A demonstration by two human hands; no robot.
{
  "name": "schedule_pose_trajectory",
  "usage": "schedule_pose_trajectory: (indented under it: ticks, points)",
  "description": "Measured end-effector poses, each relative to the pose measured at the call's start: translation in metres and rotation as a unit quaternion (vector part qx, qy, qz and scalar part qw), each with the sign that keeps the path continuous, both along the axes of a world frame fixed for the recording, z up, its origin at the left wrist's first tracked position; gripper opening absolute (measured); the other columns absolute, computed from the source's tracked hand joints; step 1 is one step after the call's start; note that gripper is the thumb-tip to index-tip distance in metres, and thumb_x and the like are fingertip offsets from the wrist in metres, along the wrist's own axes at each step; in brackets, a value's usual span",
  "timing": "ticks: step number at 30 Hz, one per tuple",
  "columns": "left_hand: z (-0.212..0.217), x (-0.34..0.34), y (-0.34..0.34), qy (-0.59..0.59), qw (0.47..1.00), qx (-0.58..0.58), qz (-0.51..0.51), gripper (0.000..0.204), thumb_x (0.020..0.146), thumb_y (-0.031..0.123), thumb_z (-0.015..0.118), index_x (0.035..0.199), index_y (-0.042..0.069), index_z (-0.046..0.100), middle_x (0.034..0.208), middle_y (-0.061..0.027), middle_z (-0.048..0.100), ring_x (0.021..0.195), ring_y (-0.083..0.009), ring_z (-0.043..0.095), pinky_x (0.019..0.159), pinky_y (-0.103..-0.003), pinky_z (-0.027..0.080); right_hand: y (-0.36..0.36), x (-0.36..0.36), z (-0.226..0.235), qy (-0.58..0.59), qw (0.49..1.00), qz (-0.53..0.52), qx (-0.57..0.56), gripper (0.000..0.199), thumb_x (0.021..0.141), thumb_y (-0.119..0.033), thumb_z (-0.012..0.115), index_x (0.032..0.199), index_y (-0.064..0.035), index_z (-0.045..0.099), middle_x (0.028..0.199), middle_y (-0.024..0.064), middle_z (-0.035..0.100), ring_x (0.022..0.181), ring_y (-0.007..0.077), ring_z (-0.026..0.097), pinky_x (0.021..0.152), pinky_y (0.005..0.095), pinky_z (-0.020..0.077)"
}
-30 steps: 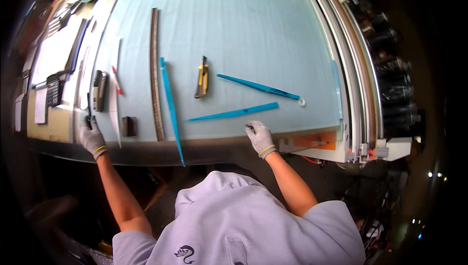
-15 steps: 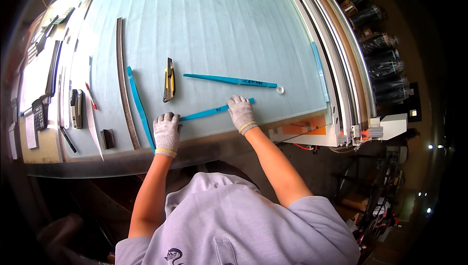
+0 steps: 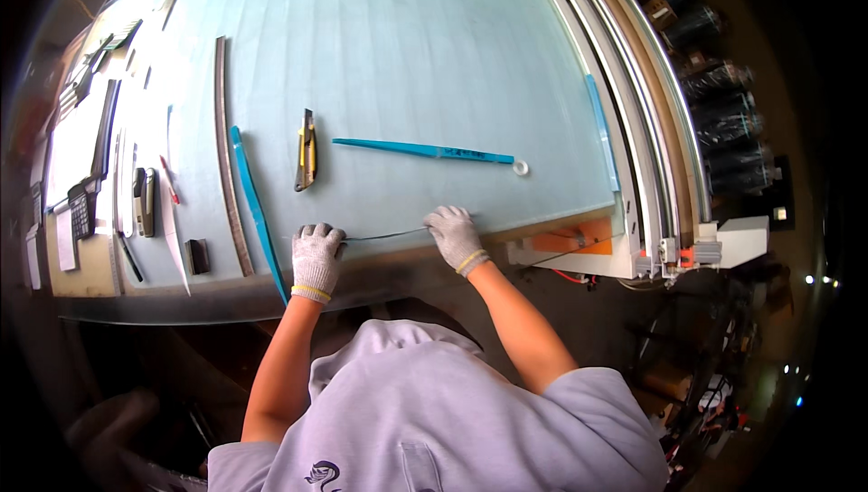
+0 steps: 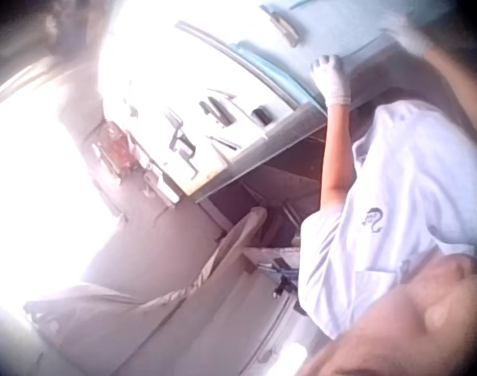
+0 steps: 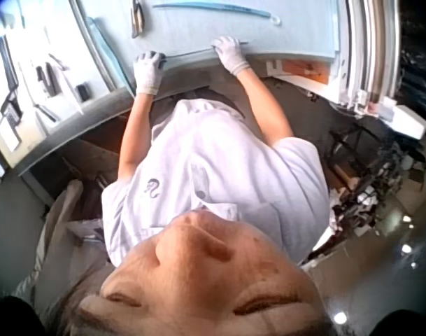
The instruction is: The person aligns and inserts white plastic strips into blue plastic channels on a workbench, then writes on the blue pieces with a marker. The person handles the parts by hand and uses a marker to label the blue channels.
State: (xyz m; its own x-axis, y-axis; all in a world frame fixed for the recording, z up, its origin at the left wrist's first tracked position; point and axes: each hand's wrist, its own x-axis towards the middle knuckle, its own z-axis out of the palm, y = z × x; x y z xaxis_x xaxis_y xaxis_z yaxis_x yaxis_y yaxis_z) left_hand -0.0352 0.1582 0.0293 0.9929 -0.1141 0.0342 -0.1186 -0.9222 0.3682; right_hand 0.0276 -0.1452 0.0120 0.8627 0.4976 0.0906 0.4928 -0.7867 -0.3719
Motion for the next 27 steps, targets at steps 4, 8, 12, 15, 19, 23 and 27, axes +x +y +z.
schedule_pose_trajectory:
  ticks: [4,8,12,15,19,23,27]
  points:
    - [0.010,0.005,0.024,-0.123,0.968,-0.006,0.220,0.046,0.079,0.027,0.081,0.121,0.013,0.066,0.125,-0.0120,0.062,0.116,-0.0341,0.058,0.102,-0.048,0.044,-0.023,-0.015,0.006,0.049,0.996,-0.066,0.045,0.014,0.088,-0.012,0.062,0.100,-0.0128,0.069,0.097,0.0084,0.067,0.098,0.0332,0.062,0.088,0.0455,0.0463]
    - [-0.002,0.034,0.067,0.006,0.900,0.107,0.422,0.065,0.082,0.038,0.081,0.133,0.005,0.057,0.128,-0.0188,0.060,0.118,-0.0351,0.060,0.098,-0.043,0.050,-0.044,-0.023,0.004,0.096,0.994,-0.060,0.009,0.022,0.088,-0.012,0.064,0.108,-0.0150,0.071,0.103,0.0084,0.068,0.102,0.0327,0.063,0.089,0.0460,0.0465]
    - [-0.020,0.054,0.102,0.077,0.901,0.089,0.419,0.042,0.086,0.033,0.078,0.113,0.006,0.061,0.105,-0.0195,0.070,0.094,-0.0400,0.071,0.083,-0.050,0.057,-0.039,-0.020,0.016,0.090,0.993,-0.078,-0.019,0.026,0.087,-0.016,0.067,0.113,-0.0157,0.071,0.112,0.0097,0.064,0.109,0.0326,0.060,0.094,0.0471,0.0456]
    - [-0.037,0.048,0.136,0.061,0.901,-0.072,0.423,0.033,0.085,0.030,0.075,0.102,0.002,0.068,0.094,-0.0229,0.073,0.092,-0.0419,0.071,0.082,-0.051,0.055,-0.045,-0.017,0.011,0.017,0.994,-0.108,-0.003,0.028,0.086,-0.020,0.070,0.113,-0.0128,0.070,0.114,0.0100,0.063,0.113,0.0330,0.058,0.098,0.0469,0.0449]
    - [-0.005,0.050,0.096,-0.049,0.922,-0.119,0.366,0.032,0.086,0.019,0.076,0.111,0.000,0.068,0.099,-0.0216,0.072,0.091,-0.0387,0.071,0.083,-0.046,0.055,-0.070,-0.026,0.001,0.010,0.983,-0.183,-0.001,0.027,0.085,-0.020,0.071,0.110,-0.0117,0.069,0.117,0.0098,0.064,0.113,0.0333,0.058,0.099,0.0478,0.0448]
    - [0.047,0.098,0.005,-0.083,0.966,-0.161,0.184,0.026,0.082,0.008,0.076,0.107,0.004,0.069,0.099,-0.0190,0.067,0.093,-0.0401,0.066,0.081,-0.047,0.052,-0.080,-0.036,0.000,0.008,0.986,-0.168,0.005,0.029,0.082,-0.019,0.074,0.109,-0.0116,0.070,0.118,0.0097,0.063,0.114,0.0330,0.058,0.100,0.0478,0.0446]
    - [0.068,0.165,-0.069,-0.110,0.989,-0.094,0.009,0.022,0.081,0.011,0.077,0.101,0.009,0.069,0.101,-0.0150,0.067,0.099,-0.0378,0.065,0.087,-0.047,0.051,-0.080,-0.038,0.000,0.030,0.986,-0.163,0.011,0.036,0.078,-0.020,0.078,0.113,-0.0132,0.069,0.123,0.0105,0.061,0.117,0.0348,0.056,0.102,0.0481,0.0440]
